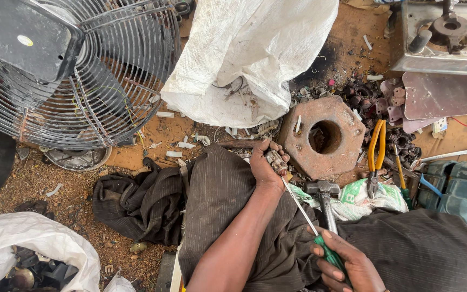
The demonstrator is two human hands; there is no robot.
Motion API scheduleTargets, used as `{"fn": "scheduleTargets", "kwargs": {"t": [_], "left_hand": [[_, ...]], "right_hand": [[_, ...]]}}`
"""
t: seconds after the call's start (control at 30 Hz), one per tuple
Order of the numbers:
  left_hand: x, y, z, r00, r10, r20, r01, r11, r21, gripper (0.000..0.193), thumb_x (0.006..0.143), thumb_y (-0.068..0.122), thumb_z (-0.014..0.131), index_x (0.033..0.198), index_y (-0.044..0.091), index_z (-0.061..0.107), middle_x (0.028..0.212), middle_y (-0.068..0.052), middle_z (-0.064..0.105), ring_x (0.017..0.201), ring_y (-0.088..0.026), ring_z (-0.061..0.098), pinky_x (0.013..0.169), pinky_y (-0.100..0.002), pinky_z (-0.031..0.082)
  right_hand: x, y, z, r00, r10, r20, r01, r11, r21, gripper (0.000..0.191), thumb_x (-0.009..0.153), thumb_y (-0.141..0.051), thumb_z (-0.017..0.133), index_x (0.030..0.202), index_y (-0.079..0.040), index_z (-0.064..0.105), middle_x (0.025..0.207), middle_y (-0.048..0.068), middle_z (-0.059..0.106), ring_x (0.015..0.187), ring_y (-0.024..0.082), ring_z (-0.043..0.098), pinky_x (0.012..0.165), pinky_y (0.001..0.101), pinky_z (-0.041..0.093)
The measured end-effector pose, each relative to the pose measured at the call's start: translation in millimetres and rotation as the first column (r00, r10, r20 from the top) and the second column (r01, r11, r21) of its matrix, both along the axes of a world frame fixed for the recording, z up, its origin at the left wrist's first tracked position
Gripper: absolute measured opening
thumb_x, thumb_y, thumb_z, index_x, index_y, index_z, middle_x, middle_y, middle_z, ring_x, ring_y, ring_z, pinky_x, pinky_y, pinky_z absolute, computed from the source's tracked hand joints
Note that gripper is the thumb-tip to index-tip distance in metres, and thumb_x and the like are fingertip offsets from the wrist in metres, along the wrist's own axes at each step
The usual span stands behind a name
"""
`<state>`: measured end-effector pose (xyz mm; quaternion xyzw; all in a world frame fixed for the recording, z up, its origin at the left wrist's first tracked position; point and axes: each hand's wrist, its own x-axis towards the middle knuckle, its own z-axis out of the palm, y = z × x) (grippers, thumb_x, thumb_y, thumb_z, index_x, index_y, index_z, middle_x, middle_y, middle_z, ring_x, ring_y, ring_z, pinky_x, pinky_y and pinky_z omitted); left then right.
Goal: The person sits on the ground and uses a hammer and screwdriver to strike and pry a small metal component. They repeatedly adjust the part, tap it, and use pliers to hold it while working on a clay anvil.
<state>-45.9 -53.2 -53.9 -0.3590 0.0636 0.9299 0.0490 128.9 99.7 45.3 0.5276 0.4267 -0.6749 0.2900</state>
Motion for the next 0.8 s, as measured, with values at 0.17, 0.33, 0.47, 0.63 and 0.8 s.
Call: {"fn": "scheduleTargets", "kwargs": {"t": [0.17,0.33,0.47,0.63,0.8], "left_hand": [[-5,-8,7,0.997,-0.068,0.036,0.071,0.995,-0.073,0.026,0.091,0.026,0.063,0.072,0.010,0.056,0.070,-0.007,0.059,0.059,-0.020,0.057,0.047,-0.031,0.047],[3,-4,15,0.994,-0.109,0.009,0.109,0.993,-0.043,0.028,0.089,0.031,0.062,0.070,0.012,0.055,0.069,-0.004,0.058,0.055,-0.021,0.060,0.036,-0.030,0.039],[12,3,10,0.995,-0.087,-0.049,0.086,0.996,-0.032,0.023,0.091,0.026,0.062,0.074,0.011,0.056,0.073,-0.007,0.057,0.059,-0.022,0.059,0.041,-0.032,0.043],[33,20,11,0.946,-0.304,-0.114,0.298,0.952,-0.066,0.024,0.088,0.027,0.058,0.072,0.010,0.056,0.071,-0.007,0.058,0.058,-0.022,0.061,0.035,-0.031,0.039],[57,39,19,0.894,-0.376,-0.245,0.371,0.926,-0.068,0.025,0.090,0.026,0.057,0.074,0.007,0.055,0.069,-0.007,0.054,0.061,-0.022,0.061,0.040,-0.032,0.042]], "right_hand": [[-14,-20,3,0.897,0.439,-0.050,-0.310,0.705,0.638,0.051,0.090,-0.030,0.062,0.131,0.001,0.062,0.081,0.010,0.065,0.042,0.012,0.046,0.030,0.0260,0.033],[-12,18,5,0.951,0.292,-0.102,-0.217,0.866,0.450,0.052,0.085,-0.033,0.066,0.124,0.001,0.066,0.082,0.012,0.074,0.048,0.016,0.059,0.035,0.0289,0.045],[17,44,-16,0.946,0.186,-0.266,-0.202,0.979,-0.033,0.054,0.080,-0.043,0.069,0.114,-0.001,0.070,0.078,0.011,0.081,0.045,0.017,0.065,0.035,0.0286,0.052],[56,34,-58,0.795,0.574,-0.196,-0.522,0.812,0.263,0.048,0.087,-0.010,0.081,0.123,0.009,0.054,0.091,0.018,0.071,0.082,0.026,0.072,0.072,0.0404,0.064],[54,40,-51,0.926,0.354,-0.134,-0.369,0.924,-0.105,0.045,0.090,-0.023,0.071,0.130,-0.004,0.065,0.089,0.012,0.077,0.084,0.023,0.077,0.079,0.0374,0.064]]}}
